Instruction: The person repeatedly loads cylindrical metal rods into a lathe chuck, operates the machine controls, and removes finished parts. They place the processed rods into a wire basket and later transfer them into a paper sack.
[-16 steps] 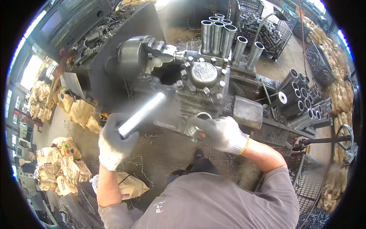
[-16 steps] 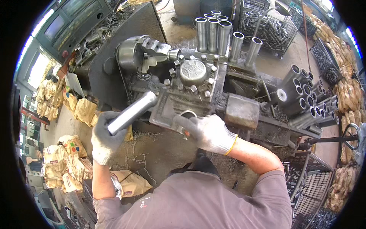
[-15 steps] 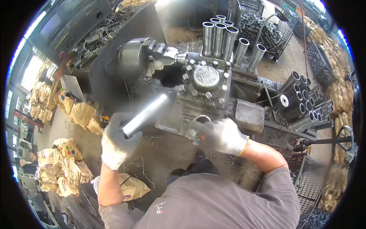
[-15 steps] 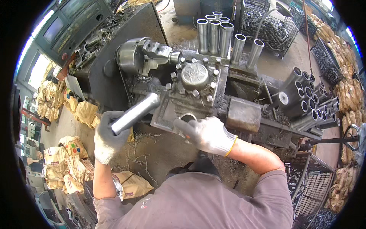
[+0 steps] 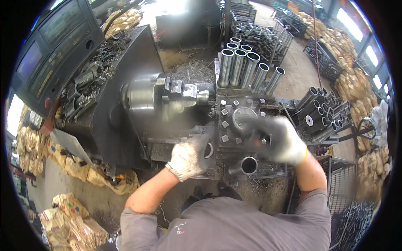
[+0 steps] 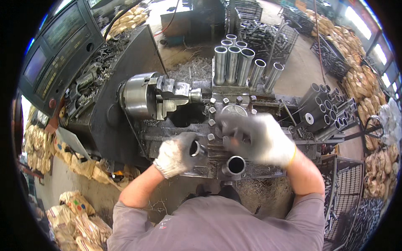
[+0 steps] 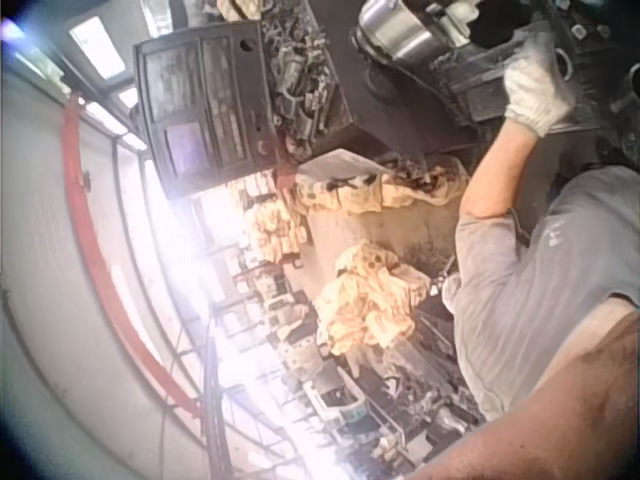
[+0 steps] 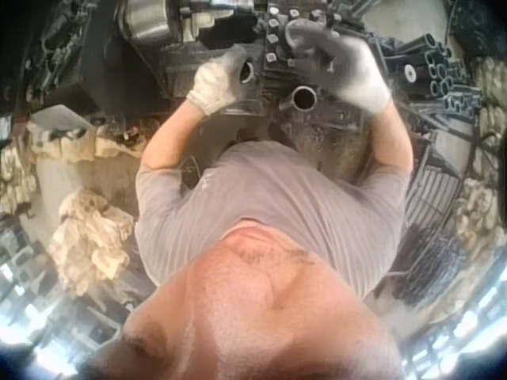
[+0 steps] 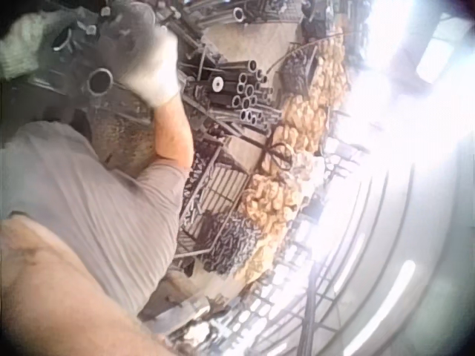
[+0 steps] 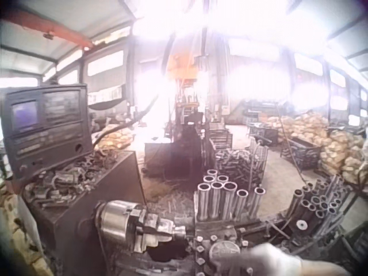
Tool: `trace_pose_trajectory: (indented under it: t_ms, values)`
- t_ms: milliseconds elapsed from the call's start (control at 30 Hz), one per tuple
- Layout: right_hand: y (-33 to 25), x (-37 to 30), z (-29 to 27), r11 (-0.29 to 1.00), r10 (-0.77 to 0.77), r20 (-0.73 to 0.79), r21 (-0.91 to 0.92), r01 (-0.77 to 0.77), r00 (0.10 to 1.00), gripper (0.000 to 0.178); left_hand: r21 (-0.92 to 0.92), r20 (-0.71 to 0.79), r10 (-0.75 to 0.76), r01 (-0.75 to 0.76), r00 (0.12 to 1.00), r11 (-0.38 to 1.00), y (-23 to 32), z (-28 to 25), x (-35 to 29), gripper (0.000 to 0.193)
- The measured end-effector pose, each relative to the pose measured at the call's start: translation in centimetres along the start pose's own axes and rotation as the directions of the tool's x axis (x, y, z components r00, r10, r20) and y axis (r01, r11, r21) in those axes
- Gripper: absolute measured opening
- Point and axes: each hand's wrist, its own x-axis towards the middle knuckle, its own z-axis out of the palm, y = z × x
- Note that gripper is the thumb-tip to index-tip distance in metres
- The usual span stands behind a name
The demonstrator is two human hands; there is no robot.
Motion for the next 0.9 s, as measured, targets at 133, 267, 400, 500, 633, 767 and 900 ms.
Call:
trace_pose_trajectory:
  t_ms: [133,267,400,500,633,767,900]
  values:
    - [7.2,10.9,2.2,0.977,0.186,0.047,-0.111,-0.18,0.981,0.071,-0.156,-0.085,0.028,-0.041,0.996,0.987,-1.8,1.9,0.8,0.054]
    - [13.9,18.1,8.0,0.77,0.564,0.537,-0.067,-0.635,0.627,0.087,-0.26,-0.224,0.013,-0.073,0.975,0.963,-2.4,3.0,0.7,0.061]
    - [24.1,17.3,10.7,0.891,0.351,0.807,-0.444,0.094,0.475,0.054,-0.321,-0.232,0.028,-0.104,0.972,0.941,-2.6,3.6,-0.6,0.089]
    - [20.8,19.0,6.8,0.703,0.601,0.499,-0.702,-0.116,0.624,0.023,-0.372,-0.225,-0.124,0.032,0.967,0.928,-5.1,5.0,-3.9,0.096]
    - [13.3,22.8,3.2,0.98,0.013,-0.185,-0.191,-0.049,0.983,0.027,-0.162,-0.492,-0.013,-0.077,0.871,0.984,-10.7,3.6,-4.4,0.081]
    - [18.5,27.7,8.1,0.856,-0.067,-0.143,-0.516,-0.017,0.987,0.042,0.364,-0.659,0.213,0.059,0.721,0.929,-15.6,-3.4,6.0,0.077]
    - [13.1,26.2,6.4,0.868,0.483,0.512,-0.176,-0.464,0.71,0.058,0.499,-0.635,0.212,0.184,0.742,0.847,-18.7,-6.3,7.2,0.079]
